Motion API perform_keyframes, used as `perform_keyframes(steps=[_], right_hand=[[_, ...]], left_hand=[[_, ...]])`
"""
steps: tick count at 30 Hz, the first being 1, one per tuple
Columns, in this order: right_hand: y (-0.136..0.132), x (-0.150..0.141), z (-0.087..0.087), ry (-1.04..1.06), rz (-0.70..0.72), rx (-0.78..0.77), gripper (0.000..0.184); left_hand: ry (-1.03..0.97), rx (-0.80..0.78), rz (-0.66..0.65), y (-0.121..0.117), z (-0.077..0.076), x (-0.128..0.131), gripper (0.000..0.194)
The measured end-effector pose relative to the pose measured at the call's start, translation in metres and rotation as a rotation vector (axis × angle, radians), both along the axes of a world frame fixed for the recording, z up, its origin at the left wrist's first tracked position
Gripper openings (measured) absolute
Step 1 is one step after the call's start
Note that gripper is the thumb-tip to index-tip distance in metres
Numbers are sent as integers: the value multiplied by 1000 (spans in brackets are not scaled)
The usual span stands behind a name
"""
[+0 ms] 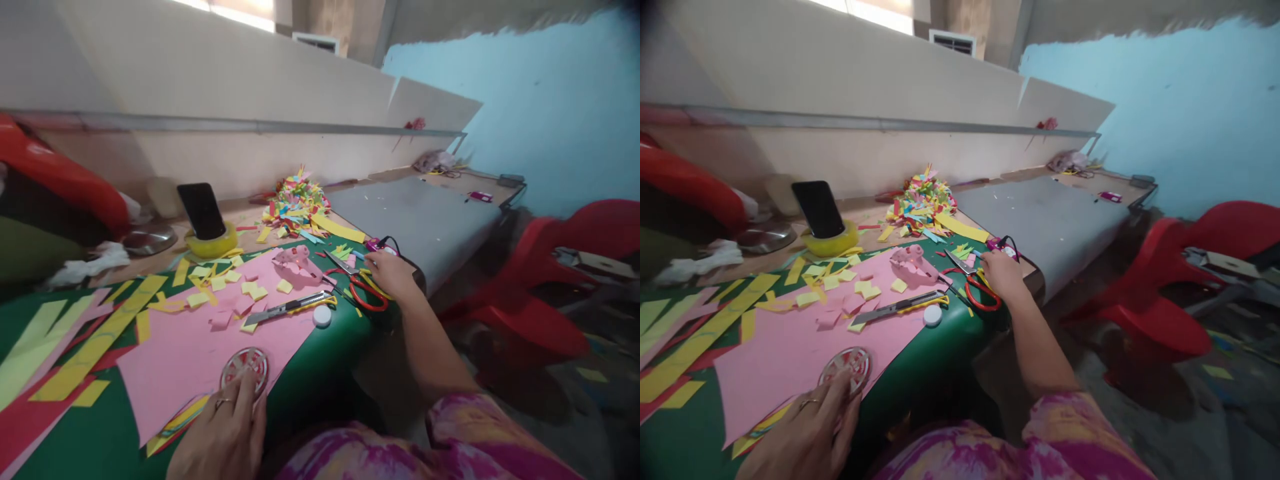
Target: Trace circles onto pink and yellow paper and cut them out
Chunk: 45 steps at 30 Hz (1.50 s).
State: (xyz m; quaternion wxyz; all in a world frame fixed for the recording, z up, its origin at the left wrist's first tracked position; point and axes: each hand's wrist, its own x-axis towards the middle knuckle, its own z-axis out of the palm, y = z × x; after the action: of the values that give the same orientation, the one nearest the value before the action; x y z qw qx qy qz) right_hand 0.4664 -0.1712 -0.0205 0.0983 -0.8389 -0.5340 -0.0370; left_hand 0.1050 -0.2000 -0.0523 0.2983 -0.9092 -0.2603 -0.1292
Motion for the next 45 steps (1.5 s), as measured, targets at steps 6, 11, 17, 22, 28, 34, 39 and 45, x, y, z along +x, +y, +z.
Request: perform_keyframes(steps=[6,11,17,22,28,34,39,45], right_hand=[[43,18,-4,4,-94,-108,28],[27,22,6,80,-71,25,16],[-6,21,20,421,92,311,19],[-10,5,23,1171,261,702,42],[-17,-67,12,1548,408,632,42],[-30,-164,-28,1797,570,357,34],[-33,-188,-43,1766,563,343,33],[-36,-187,-39,1569,572,257,42]], left_hand=[[-55,77,47,0,0,3,29],[-206,-17,125,-3,-6,3,28],[-132,-56,106,-4,-3,2,30],[-123,-67,67,-3,-4,0,33],[-230,-156,157,-3,-6,3,34],[-239,-389,290,-10,8,7,49],[-149,-504,440,-14,15,13,21],[-146,-514,410,-15,17,15,15]])
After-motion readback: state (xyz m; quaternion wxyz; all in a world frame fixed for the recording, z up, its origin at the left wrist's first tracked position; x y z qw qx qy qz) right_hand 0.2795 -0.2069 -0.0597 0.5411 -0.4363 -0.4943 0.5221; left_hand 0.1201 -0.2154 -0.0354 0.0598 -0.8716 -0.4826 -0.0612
